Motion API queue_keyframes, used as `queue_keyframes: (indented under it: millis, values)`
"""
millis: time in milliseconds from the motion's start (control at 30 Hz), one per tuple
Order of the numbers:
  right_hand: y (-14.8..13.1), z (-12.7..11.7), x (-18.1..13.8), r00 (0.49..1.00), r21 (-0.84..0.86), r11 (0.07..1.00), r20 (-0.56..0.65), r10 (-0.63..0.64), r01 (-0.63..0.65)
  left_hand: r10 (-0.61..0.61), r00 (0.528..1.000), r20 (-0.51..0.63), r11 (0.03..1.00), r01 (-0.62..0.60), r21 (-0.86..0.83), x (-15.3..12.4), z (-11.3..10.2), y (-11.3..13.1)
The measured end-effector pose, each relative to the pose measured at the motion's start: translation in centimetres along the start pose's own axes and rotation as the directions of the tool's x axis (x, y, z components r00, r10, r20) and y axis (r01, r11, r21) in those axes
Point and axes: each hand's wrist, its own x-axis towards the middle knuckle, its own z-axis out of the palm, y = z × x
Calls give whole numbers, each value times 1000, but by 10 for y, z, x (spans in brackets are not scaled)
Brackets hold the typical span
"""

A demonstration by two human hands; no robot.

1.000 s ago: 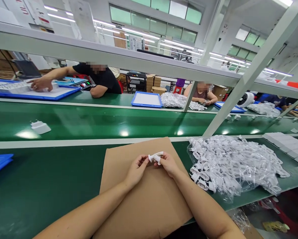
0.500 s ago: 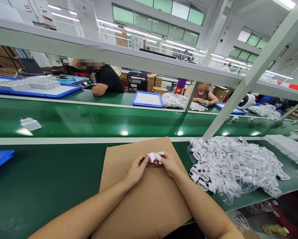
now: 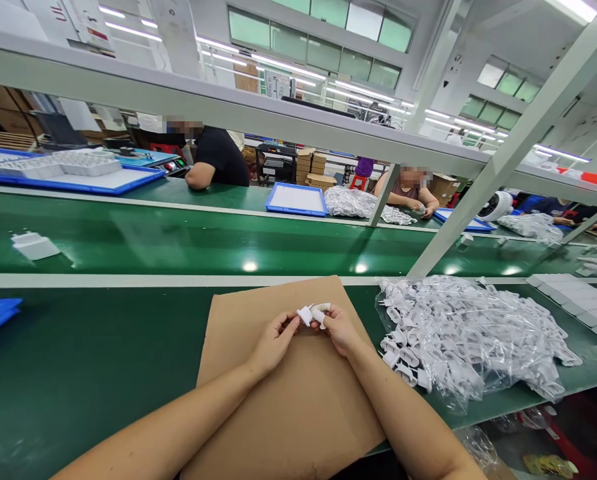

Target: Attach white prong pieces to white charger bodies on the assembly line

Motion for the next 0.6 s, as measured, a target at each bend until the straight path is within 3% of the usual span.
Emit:
queue_keyframes:
  millis: [400,600]
  values:
    - [-1,-2,3,993,103,994,-116,37,-25,-60,997,-49,998,61,16,-2,-1,-2]
    - [-2,-3,5,991,134,990,-120,68,-51,-80,996,-43,997,81,20,-2,-1,-1]
